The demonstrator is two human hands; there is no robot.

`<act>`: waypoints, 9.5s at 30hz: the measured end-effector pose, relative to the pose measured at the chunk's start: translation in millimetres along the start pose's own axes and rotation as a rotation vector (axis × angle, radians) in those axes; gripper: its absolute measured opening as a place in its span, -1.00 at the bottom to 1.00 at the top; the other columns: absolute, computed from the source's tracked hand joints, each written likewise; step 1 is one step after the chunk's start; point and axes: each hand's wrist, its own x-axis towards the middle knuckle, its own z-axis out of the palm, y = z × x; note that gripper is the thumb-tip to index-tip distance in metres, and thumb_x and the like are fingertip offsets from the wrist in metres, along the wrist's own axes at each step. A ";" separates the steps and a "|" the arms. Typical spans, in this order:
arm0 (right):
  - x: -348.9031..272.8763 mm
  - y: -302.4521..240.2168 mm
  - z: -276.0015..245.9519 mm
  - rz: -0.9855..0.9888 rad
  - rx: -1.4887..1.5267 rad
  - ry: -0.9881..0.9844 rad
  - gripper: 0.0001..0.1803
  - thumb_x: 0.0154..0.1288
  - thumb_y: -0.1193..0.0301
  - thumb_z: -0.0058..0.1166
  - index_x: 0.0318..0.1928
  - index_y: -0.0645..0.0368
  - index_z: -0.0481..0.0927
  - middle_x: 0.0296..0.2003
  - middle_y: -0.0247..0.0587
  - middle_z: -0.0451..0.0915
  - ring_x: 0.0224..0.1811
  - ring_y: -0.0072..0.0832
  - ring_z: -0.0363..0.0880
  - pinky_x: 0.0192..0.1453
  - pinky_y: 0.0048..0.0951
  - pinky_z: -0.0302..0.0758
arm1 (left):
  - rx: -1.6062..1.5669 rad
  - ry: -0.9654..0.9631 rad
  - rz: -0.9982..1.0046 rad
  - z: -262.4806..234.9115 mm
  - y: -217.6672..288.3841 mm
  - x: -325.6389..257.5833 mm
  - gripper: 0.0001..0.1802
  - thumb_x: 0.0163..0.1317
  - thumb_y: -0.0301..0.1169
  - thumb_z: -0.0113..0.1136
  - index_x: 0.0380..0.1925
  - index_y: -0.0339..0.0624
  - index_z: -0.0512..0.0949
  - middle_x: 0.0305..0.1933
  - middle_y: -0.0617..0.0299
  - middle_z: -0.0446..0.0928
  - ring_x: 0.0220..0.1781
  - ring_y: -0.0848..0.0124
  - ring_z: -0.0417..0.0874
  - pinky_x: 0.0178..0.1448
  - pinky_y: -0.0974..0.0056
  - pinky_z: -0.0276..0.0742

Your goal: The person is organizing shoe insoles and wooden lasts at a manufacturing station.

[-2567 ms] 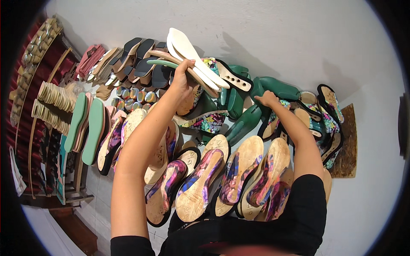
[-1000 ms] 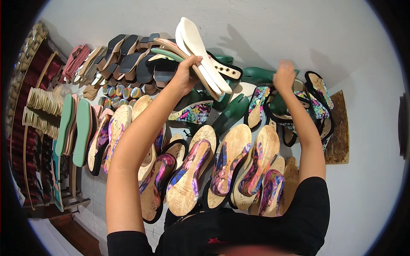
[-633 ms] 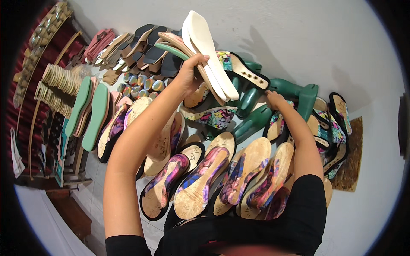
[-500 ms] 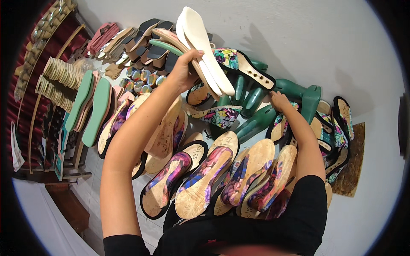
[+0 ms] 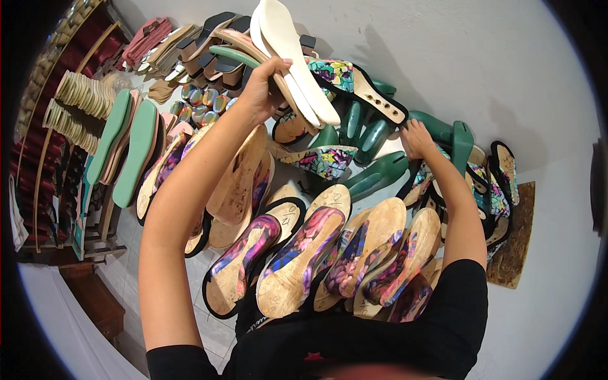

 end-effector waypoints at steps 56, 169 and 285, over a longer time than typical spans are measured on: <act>103.6 -361.4 -505.6 -0.160 0.588 0.597 0.05 -0.59 0.34 0.43 0.14 -0.15 0.25 0.06 -0.01 0.17 0.14 0.01 0.14 0.16 -0.10 0.28 | -0.212 0.005 0.369 -314.6 158.5 -476.5 -0.22 -0.11 -0.24 -0.04 0.14 -0.45 0.10 0.07 -0.20 0.31 0.00 0.04 0.48 -0.04 0.12 0.54; 116.3 -556.9 -549.7 0.611 1.335 0.631 -0.29 -0.01 0.41 0.04 0.14 0.45 0.11 -0.32 0.07 0.48 -0.35 -0.40 0.54 -0.33 -0.43 0.47 | -0.163 -0.318 0.163 -352.9 177.7 -310.8 -0.53 0.23 -0.31 -0.01 0.07 -0.31 0.19 -0.05 0.07 0.38 -0.02 0.34 0.45 0.03 0.26 0.42; 143.4 -512.8 -515.3 0.741 1.044 0.789 -0.15 -0.14 0.36 0.13 0.14 0.48 0.04 -0.10 0.27 0.27 -0.01 0.04 0.26 0.10 -0.16 0.27 | 0.108 -0.501 0.155 -322.6 199.8 -265.8 -0.49 0.29 -0.31 -0.16 0.17 -0.37 0.15 0.14 -0.01 0.29 0.19 0.29 0.30 0.19 0.20 0.26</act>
